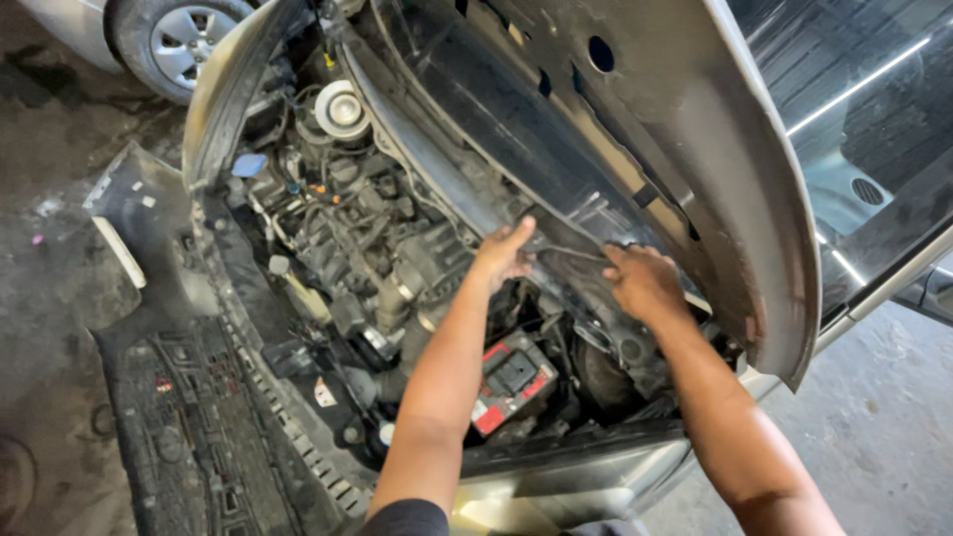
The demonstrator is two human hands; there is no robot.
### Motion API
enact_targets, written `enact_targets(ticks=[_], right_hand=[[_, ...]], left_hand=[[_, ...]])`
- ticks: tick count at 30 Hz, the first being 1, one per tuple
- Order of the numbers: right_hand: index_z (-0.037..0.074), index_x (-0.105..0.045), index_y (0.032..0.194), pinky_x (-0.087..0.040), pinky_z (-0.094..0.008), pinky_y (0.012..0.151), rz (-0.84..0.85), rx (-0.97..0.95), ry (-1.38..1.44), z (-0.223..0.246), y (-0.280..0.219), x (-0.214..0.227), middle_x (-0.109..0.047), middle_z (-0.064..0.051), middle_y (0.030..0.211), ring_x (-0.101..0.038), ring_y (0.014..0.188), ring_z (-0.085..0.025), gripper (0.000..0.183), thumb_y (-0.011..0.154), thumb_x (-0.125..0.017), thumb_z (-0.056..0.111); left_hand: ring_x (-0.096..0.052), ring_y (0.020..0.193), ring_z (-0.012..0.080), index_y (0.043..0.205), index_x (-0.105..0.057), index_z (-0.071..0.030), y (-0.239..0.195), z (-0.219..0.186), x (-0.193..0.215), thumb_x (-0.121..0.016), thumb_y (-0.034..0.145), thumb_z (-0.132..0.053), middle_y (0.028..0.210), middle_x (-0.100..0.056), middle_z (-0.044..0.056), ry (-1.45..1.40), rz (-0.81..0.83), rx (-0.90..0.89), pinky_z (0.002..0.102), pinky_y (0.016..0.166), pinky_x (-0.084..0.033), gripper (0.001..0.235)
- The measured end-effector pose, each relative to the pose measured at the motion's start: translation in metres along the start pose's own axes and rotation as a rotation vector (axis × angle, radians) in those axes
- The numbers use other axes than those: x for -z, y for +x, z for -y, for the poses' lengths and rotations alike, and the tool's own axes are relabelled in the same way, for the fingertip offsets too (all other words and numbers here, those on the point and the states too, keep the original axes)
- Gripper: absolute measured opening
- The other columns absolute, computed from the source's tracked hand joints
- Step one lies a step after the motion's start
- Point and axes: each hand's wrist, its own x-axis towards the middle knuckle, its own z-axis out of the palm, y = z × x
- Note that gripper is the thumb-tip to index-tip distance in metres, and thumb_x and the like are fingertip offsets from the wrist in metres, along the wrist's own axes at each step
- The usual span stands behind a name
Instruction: The person uses a ratchet to loosen and remove bolts from the engine bay of a car with the hood open. They manipulate components near the windshield cowl and battery area, then place the ratchet on a nearby stool.
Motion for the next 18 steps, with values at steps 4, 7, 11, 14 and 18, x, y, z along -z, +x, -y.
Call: enact_targets(ticks=[4,7,11,14,18], right_hand=[[0.03,-0.056,0.146,-0.048,-0.05,0.103,0.009,-0.042,0.151,-0.007,-0.005,-0.001,-0.067,-0.014,0.132,-0.061,0.123,-0.037,0.049,0.098,-0.059,0.032],[0.03,-0.054,0.146,-0.048,-0.052,0.098,0.047,-0.143,0.18,-0.01,-0.011,-0.011,-0.065,-0.014,0.133,-0.059,0.122,-0.039,0.05,0.096,-0.061,0.033],[0.019,-0.064,0.137,-0.052,-0.049,0.092,0.013,-0.116,0.331,-0.021,-0.01,-0.018,-0.072,-0.02,0.116,-0.068,0.11,-0.04,0.049,0.091,-0.07,0.034],[0.003,-0.072,0.119,-0.055,-0.049,0.087,0.13,-0.23,0.555,-0.031,-0.002,-0.023,-0.074,-0.025,0.104,-0.073,0.099,-0.041,0.043,0.086,-0.077,0.032],[0.0,-0.074,0.105,-0.059,-0.048,0.079,0.36,-0.346,0.632,-0.044,0.021,-0.035,-0.078,-0.026,0.094,-0.076,0.088,-0.041,0.035,0.088,-0.075,0.031]], left_hand=[[-0.07,0.065,0.0199,0.116,-0.066,0.001,0.005,-0.003,-0.023,-0.079,0.076,-0.063,0.087,-0.072,0.01,0.069,-0.059,-0.053,0.034,0.055,-0.062,0.077],[-0.071,0.062,0.0203,0.121,-0.064,0.004,0.016,-0.009,-0.035,-0.079,0.075,-0.062,0.086,-0.072,0.011,0.094,-0.062,-0.059,0.035,0.053,-0.063,0.082],[-0.071,0.061,0.0218,0.125,-0.059,0.007,0.027,-0.015,-0.039,-0.083,0.072,-0.059,0.082,-0.072,0.015,0.135,-0.074,-0.046,0.038,0.053,-0.064,0.088],[-0.073,0.063,0.0252,0.141,-0.039,0.004,0.034,-0.016,-0.033,-0.085,0.069,-0.057,0.081,-0.072,0.018,0.134,0.015,0.054,0.041,0.058,-0.065,0.105],[-0.072,0.06,0.0247,0.143,-0.046,0.018,0.042,-0.016,-0.033,-0.085,0.069,-0.062,0.079,-0.07,0.017,0.13,0.098,0.018,0.04,0.055,-0.065,0.116]])
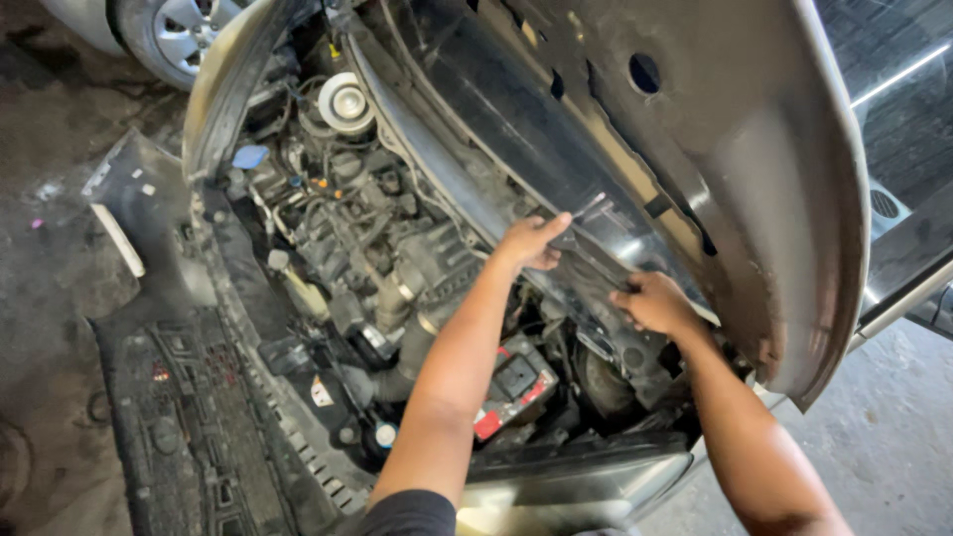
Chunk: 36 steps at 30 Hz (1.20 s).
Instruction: The person uses a ratchet to loosen and remove bolts from the engine bay of a car with the hood open. They manipulate components near the windshield cowl and battery area, then place the ratchet on a nearby stool.
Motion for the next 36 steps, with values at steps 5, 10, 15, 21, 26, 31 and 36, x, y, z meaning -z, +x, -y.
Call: enact_targets(ticks=[5,10,15,21,26,31,36], right_hand=[[0.004,-0.076,0.107,-0.054,-0.047,0.074,-0.364,0.455,-0.353,-0.027,0.015,-0.007,-0.075,-0.02,0.095,-0.07,0.088,-0.035,0.038,0.084,-0.081,0.033],[0.011,-0.067,0.123,-0.06,-0.049,0.077,0.092,0.174,0.005,-0.031,0.012,0.001,-0.078,-0.02,0.095,-0.074,0.085,-0.037,0.046,0.088,-0.068,0.042],[0.005,-0.073,0.116,-0.055,-0.046,0.081,-0.193,0.426,-0.004,-0.027,0.009,-0.009,-0.076,-0.023,0.096,-0.072,0.086,-0.029,0.044,0.091,-0.07,0.04],[-0.001,-0.073,0.11,-0.052,-0.042,0.077,-0.423,0.391,0.098,-0.038,-0.005,-0.063,-0.073,-0.023,0.09,-0.068,0.079,-0.026,0.041,0.093,-0.072,0.036],[-0.004,-0.073,0.108,-0.052,-0.039,0.072,-0.486,0.219,0.295,-0.018,-0.023,-0.1,-0.073,-0.019,0.083,-0.063,0.073,-0.022,0.039,0.093,-0.074,0.032],[-0.001,-0.067,0.119,-0.048,-0.031,0.062,-0.48,0.218,0.641,0.0,-0.032,-0.113,-0.069,-0.006,0.081,-0.057,0.068,-0.014,0.04,0.088,-0.076,0.022],[-0.005,-0.067,0.122,-0.044,-0.033,0.06,-0.518,0.146,0.825,0.011,-0.034,-0.149,-0.063,-0.006,0.079,-0.053,0.067,-0.016,0.041,0.091,-0.077,0.02]], left_hand=[[-0.076,0.062,0.0257,0.15,-0.03,0.01,-0.006,0.018,-0.014,-0.085,0.065,-0.059,0.08,-0.073,0.019,-0.007,-0.093,0.012,0.04,0.057,-0.066,0.123],[-0.069,0.054,0.0233,0.137,-0.046,0.014,-0.009,0.008,-0.026,-0.086,0.071,-0.055,0.073,-0.071,0.017,-0.02,-0.247,-0.076,0.037,0.048,-0.061,0.104],[-0.065,0.047,0.0207,0.101,-0.066,0.008,-0.016,-0.009,-0.034,-0.083,0.076,-0.057,0.066,-0.068,0.013,0.101,-0.35,-0.148,0.032,0.039,-0.052,0.071],[-0.061,0.048,0.021,0.095,-0.066,0.001,-0.008,-0.015,-0.033,-0.084,0.073,-0.054,0.069,-0.067,0.011,0.08,-0.266,-0.05,0.035,0.041,-0.05,0.062],[-0.064,0.059,0.0261,0.105,-0.063,-0.001,-0.002,-0.02,-0.034,-0.088,0.071,-0.051,0.082,-0.069,0.013,0.103,-0.291,0.054,0.04,0.049,-0.054,0.066],[-0.065,0.062,0.0259,0.112,-0.063,0.001,-0.004,-0.017,-0.038,-0.088,0.072,-0.047,0.087,-0.07,0.013,0.111,-0.34,-0.028,0.039,0.048,-0.053,0.067],[-0.065,0.057,0.0258,0.105,-0.074,0.007,0.012,-0.001,-0.032,-0.086,0.075,-0.046,0.082,-0.073,0.016,0.152,-0.288,-0.119,0.038,0.045,-0.05,0.062]])
